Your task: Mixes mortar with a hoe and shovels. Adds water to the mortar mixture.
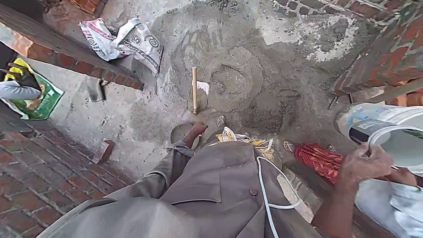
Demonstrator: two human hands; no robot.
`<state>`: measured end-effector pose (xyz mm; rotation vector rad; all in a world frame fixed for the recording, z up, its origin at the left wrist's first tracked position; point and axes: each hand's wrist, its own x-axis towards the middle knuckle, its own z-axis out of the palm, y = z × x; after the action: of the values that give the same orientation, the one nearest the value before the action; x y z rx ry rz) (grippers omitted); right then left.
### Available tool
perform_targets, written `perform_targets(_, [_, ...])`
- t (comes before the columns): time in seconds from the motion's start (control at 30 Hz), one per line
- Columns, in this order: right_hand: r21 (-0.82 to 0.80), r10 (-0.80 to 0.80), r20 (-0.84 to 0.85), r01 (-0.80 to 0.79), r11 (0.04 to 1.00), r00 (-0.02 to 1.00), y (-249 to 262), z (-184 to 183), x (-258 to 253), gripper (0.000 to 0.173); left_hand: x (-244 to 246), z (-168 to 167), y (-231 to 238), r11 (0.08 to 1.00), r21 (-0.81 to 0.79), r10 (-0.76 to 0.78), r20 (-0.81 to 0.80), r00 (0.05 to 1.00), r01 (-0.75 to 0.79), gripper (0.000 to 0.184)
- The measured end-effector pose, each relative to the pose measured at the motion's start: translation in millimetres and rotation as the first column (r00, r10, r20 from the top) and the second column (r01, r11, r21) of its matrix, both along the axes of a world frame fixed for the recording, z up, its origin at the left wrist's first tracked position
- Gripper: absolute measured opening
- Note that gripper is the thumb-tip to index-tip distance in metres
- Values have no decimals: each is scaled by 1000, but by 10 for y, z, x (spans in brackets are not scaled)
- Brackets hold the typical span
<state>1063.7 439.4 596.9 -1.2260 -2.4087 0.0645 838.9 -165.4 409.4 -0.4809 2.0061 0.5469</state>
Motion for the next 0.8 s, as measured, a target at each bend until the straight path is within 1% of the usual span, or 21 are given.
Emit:
perform_targets(0.03, [-48, 38, -10, -38, 998, 999, -97, -20, -61, 33, 172, 35, 33, 1000, -2, 11, 20, 1000, -11, 45])
perform_targets(0.1, [-206, 73, 25, -66, 976, 997, -305, -189, -130, 34, 441, 77, 60, 1000, 4, 10, 51, 999, -11, 45])
perform_targets(0.2, [-421, 150, 131, -82, 903, 980, -556, -711, -79, 29, 671, 164, 87, 999, 3, 35, 70, 997, -35, 45])
perform_targets(0.27, [-568, 197, 265, -13, 823, 944, -741, -1076, 67, 28, 754, 198, 30, 999, -3, 52, 50, 997, -51, 45])
perform_targets(0.33, [-666, 232, 387, 96, 740, 893, -934, -1383, 239, 30, 725, 119, -49, 999, -12, 46, 9, 999, -46, 45])
perform_targets(0.37, [-701, 250, 432, 148, 698, 866, -1033, -1541, 368, 30, 700, 133, -48, 999, -16, 49, -1, 999, -49, 44])
perform_targets(0.43, [-751, 284, 474, 213, 625, 834, -1230, -1816, 662, 28, 621, 315, 58, 999, -33, 39, 5, 999, -39, 43])
perform_targets(0.53, [-791, 314, 502, 281, 543, 806, -1452, -2134, 1082, 26, 489, 314, 62, 999, -35, 38, -21, 999, -38, 43])
perform_targets(0.6, [-817, 356, 510, 311, 486, 783, -1526, -2222, 1303, 29, 403, 291, 57, 999, -27, 37, -42, 998, -38, 43])
perform_targets(0.7, [-841, 480, 523, 335, 424, 705, -1523, -2254, 1561, 33, 336, 238, 66, 1000, -10, 15, -51, 999, -15, 44])
perform_targets(0.8, [-860, 578, 504, 309, 406, 642, -1351, -2338, 1523, 33, 276, 220, 40, 1000, -7, -23, -58, 998, 22, 44])
